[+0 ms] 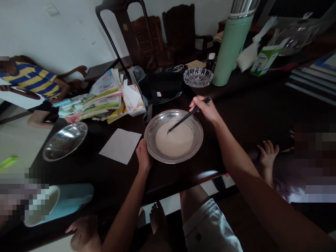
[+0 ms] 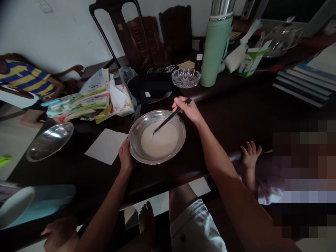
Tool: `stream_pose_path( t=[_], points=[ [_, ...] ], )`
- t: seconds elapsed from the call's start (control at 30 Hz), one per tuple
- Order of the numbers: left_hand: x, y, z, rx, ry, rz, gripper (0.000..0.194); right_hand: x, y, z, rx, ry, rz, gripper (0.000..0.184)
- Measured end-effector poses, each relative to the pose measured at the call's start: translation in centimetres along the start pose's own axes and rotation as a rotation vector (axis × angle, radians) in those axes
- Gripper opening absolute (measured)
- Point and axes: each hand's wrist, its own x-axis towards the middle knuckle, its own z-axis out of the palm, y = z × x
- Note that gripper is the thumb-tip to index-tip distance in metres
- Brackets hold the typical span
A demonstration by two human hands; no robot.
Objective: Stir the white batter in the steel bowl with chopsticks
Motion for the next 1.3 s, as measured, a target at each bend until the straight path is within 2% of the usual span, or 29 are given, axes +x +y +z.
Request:
stream_pose_path(
  t=[0.1,0.13,0.27,0.3,0.43,0.47,0.5,0.6,0.63,0.7,0.8,0.83,1.0,1.03,1.17,1.2,1.3],
  points=[
    [-0.03,0.07,0.00,0.010,-0.007,0.002,0.042,0.02,-0.08,-0.41,0.012,0.165,-0.008,0.058],
    [-0.05,0.12,0.02,0.015,-0.010,0.004,0.043,-0.01,-0.11,-0.42,0.022,0.153,0.004,0.059],
    [-0.06,0.19,0.06,0.006,0.001,-0.002,0.044,-0.15,-0.13,0.09,0.040,-0.090,0.037,0.053],
    [-0.05,0.15,0.04,0.004,0.008,-0.006,0.044,-0.11,-0.10,0.14,0.039,-0.097,0.027,0.053],
    [0.02,-0.05,-0.14,0.003,0.004,-0.016,0.043,0.13,0.03,-0.35,0.030,0.132,0.001,0.057],
    [0.03,-0.06,-0.16,0.004,-0.001,-0.015,0.044,0.11,0.02,-0.43,0.037,0.153,0.011,0.058],
    [0.04,-0.03,-0.17,0.004,-0.004,-0.013,0.043,0.04,-0.01,-0.42,0.048,0.134,0.025,0.058],
    [0.03,0.17,-0.10,0.014,0.001,-0.010,0.043,-0.24,-0.19,0.07,0.079,-0.089,0.056,0.052],
    [0.03,0.22,-0.08,0.017,0.005,-0.008,0.044,-0.27,-0.24,0.21,0.079,-0.117,0.048,0.051],
    [0.04,0.22,-0.10,0.020,0.006,-0.003,0.045,-0.18,-0.23,0.17,0.072,-0.078,0.027,0.050],
    [0.08,0.03,-0.24,0.005,-0.008,-0.003,0.046,0.07,-0.06,-0.46,0.080,0.119,0.005,0.052],
    [0.09,-0.02,-0.28,0.000,-0.013,-0.006,0.046,0.08,-0.02,-0.60,0.092,0.137,0.004,0.052],
    [0.02,0.11,-0.27,-0.012,-0.008,-0.014,0.046,-0.23,-0.03,0.03,0.078,-0.119,0.036,0.048],
    [0.00,0.15,-0.25,-0.015,-0.005,-0.018,0.046,-0.23,-0.02,0.10,0.062,-0.115,0.032,0.048],
    [0.07,-0.01,-0.35,0.003,0.017,-0.040,0.047,-0.01,0.11,-0.42,0.059,0.124,0.021,0.054],
    [0.12,-0.11,-0.41,0.009,0.018,-0.048,0.048,0.00,0.10,-0.52,0.073,0.137,0.029,0.055],
    [0.22,-0.29,-0.58,0.021,0.012,-0.071,0.049,-0.13,-0.06,-0.30,0.086,-0.025,0.061,0.054]
  ],
)
